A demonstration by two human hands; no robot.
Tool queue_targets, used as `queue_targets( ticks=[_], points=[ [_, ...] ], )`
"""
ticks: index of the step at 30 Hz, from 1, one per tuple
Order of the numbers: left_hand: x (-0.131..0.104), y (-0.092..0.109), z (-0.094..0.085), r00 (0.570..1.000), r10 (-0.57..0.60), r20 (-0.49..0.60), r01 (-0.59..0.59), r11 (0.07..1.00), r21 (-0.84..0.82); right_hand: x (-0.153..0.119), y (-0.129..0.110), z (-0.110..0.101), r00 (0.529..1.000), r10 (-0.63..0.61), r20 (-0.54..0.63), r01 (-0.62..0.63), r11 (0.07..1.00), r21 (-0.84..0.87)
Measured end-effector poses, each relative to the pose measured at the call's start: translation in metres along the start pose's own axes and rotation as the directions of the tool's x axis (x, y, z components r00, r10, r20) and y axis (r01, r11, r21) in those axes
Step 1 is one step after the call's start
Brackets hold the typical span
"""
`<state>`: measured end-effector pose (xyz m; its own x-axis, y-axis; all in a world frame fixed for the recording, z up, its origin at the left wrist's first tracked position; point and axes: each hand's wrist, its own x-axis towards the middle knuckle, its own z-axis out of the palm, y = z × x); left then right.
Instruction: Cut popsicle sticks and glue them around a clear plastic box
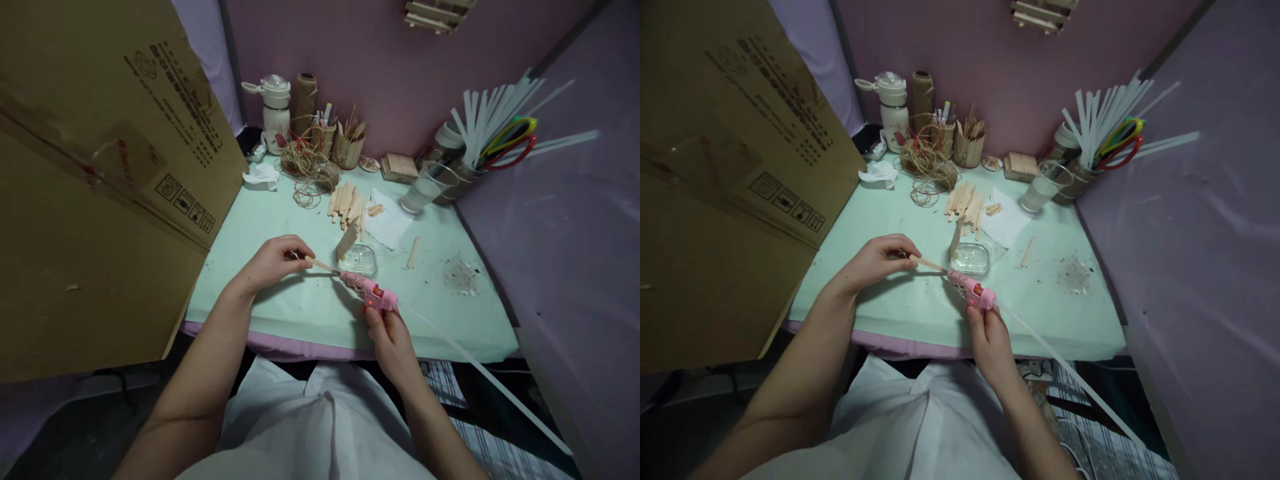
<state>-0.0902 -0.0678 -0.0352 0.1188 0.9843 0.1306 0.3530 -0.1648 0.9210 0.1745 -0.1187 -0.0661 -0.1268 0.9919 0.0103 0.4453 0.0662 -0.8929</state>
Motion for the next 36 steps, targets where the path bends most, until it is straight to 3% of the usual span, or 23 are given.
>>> queue_targets(
  ticks=[5,17,19,22,25,28,31,33,36],
  points=[
    [0.0,-0.001,0.0,1.0,-0.007,-0.002,0.007,1.0,-0.005,0.0,-0.002,-0.001,0.999,0.02,0.028,-0.02,1.0,-0.009],
    [0.0,-0.004,-0.003,1.0,0.01,0.022,-0.011,0.999,0.034,0.004,-0.01,-0.013,0.993,-0.065,0.103,0.07,0.997,-0.044],
    [0.0,-0.003,-0.003,1.0,0.006,0.019,-0.006,1.0,0.029,0.0,-0.012,-0.016,0.998,-0.032,0.056,0.033,0.999,-0.016],
    [0.0,-0.002,-0.002,0.999,-0.032,-0.002,0.032,0.999,0.004,-0.009,-0.013,-0.02,0.989,0.118,-0.086,-0.107,0.987,0.117],
    [-0.001,-0.004,-0.001,0.995,-0.097,-0.028,0.095,0.994,-0.054,-0.009,-0.015,-0.027,0.951,0.181,-0.251,-0.075,0.921,0.382],
    [-0.001,-0.006,0.0,0.992,-0.118,-0.05,0.111,0.987,-0.114,0.011,-0.013,-0.041,0.878,0.221,-0.425,0.053,0.837,0.545],
    [0.0,-0.005,0.0,0.994,-0.094,-0.06,0.084,0.986,-0.146,0.049,0.002,-0.061,0.788,0.373,-0.489,0.036,0.766,0.642],
    [0.001,-0.003,0.0,0.995,-0.077,-0.06,0.067,0.986,-0.155,0.076,0.014,-0.072,0.79,0.474,-0.389,-0.056,0.687,0.724],
    [0.002,-0.001,0.0,0.996,-0.057,-0.066,0.046,0.988,-0.151,0.106,0.028,-0.079,0.813,0.486,-0.321,-0.114,0.673,0.731]
  ],
)
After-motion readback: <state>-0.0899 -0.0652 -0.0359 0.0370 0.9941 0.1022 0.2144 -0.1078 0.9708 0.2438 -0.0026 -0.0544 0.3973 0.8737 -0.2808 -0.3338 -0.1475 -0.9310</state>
